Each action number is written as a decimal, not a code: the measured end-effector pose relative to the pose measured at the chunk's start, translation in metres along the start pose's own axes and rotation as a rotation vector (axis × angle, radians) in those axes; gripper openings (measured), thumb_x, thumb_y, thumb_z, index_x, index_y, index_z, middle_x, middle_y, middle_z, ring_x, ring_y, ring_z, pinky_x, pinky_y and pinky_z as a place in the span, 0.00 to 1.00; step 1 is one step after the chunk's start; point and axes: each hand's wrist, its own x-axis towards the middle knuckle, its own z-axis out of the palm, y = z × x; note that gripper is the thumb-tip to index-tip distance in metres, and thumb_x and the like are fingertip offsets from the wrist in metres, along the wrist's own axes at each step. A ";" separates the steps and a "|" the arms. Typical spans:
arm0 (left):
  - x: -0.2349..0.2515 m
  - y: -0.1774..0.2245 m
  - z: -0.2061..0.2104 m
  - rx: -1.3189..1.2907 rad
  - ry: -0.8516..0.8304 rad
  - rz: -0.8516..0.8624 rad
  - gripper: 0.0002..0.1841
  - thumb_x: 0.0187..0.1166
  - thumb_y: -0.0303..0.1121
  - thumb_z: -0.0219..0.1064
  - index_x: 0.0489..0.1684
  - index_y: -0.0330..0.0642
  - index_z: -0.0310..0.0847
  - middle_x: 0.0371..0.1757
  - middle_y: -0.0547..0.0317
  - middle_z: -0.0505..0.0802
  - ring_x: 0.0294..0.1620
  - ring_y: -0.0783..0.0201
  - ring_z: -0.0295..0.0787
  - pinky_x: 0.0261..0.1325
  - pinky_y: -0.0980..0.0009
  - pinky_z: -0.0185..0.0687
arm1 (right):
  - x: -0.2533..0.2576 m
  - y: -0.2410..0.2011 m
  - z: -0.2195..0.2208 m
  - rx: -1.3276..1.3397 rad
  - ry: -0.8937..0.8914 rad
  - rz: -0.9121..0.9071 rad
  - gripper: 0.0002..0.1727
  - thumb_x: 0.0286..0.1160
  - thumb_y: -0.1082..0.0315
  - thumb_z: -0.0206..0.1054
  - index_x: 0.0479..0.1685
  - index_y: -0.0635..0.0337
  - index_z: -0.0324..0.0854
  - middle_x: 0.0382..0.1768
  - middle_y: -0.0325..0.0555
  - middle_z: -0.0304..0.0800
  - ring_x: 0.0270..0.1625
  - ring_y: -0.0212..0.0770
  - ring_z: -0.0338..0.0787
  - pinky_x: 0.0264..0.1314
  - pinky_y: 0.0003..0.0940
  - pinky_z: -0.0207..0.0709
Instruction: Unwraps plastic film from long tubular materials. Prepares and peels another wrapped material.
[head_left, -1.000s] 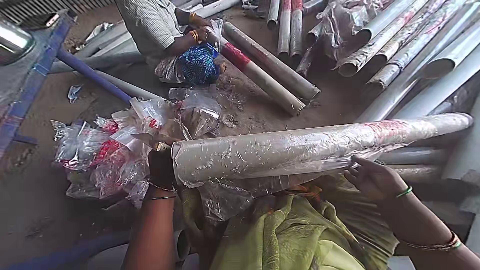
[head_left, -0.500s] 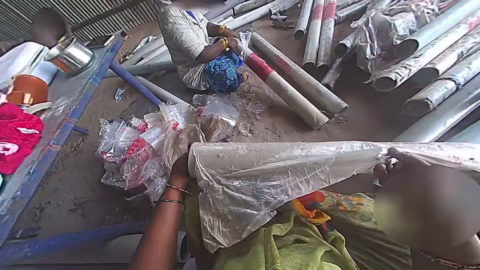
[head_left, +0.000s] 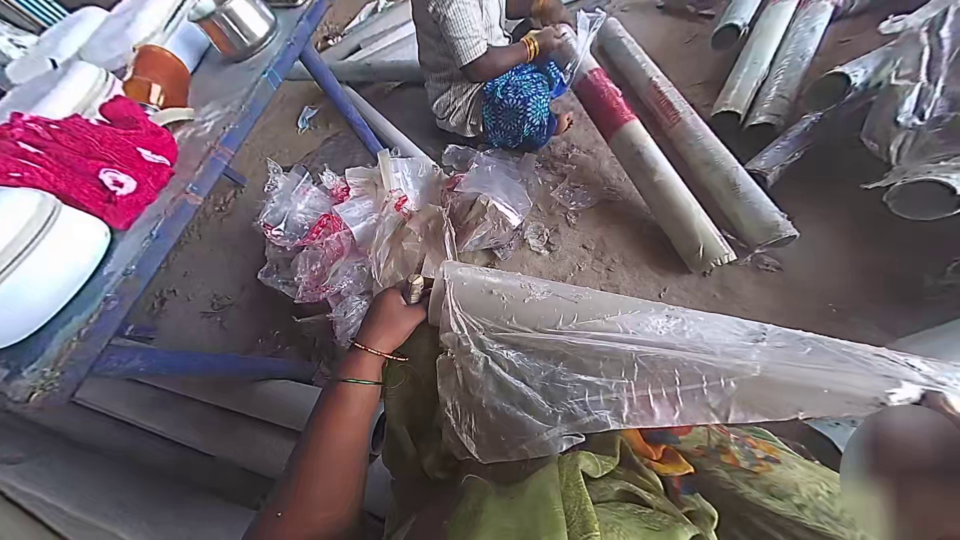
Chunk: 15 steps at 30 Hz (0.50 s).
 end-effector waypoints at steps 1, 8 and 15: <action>-0.002 -0.004 0.000 -0.041 0.011 0.019 0.13 0.80 0.32 0.72 0.51 0.30 0.85 0.41 0.43 0.90 0.45 0.53 0.85 0.55 0.47 0.77 | -0.001 -0.001 0.001 -0.013 0.019 0.001 0.27 0.94 0.71 0.34 0.35 0.53 0.81 0.29 0.34 0.94 0.25 0.21 0.90 0.24 0.12 0.82; -0.010 -0.035 -0.010 -0.235 0.063 0.193 0.17 0.79 0.35 0.73 0.62 0.38 0.87 0.57 0.53 0.95 0.57 0.63 0.92 0.67 0.56 0.82 | -0.013 0.006 0.012 -0.094 0.113 -0.039 0.25 0.95 0.69 0.36 0.35 0.52 0.79 0.26 0.32 0.93 0.22 0.21 0.88 0.22 0.13 0.81; -0.022 -0.066 -0.013 -0.508 0.069 0.345 0.18 0.77 0.40 0.69 0.57 0.37 0.86 0.50 0.59 0.96 0.49 0.70 0.94 0.55 0.69 0.91 | -0.031 0.013 0.031 -0.172 0.237 -0.064 0.24 0.93 0.71 0.39 0.29 0.51 0.78 0.18 0.30 0.88 0.18 0.22 0.85 0.21 0.15 0.79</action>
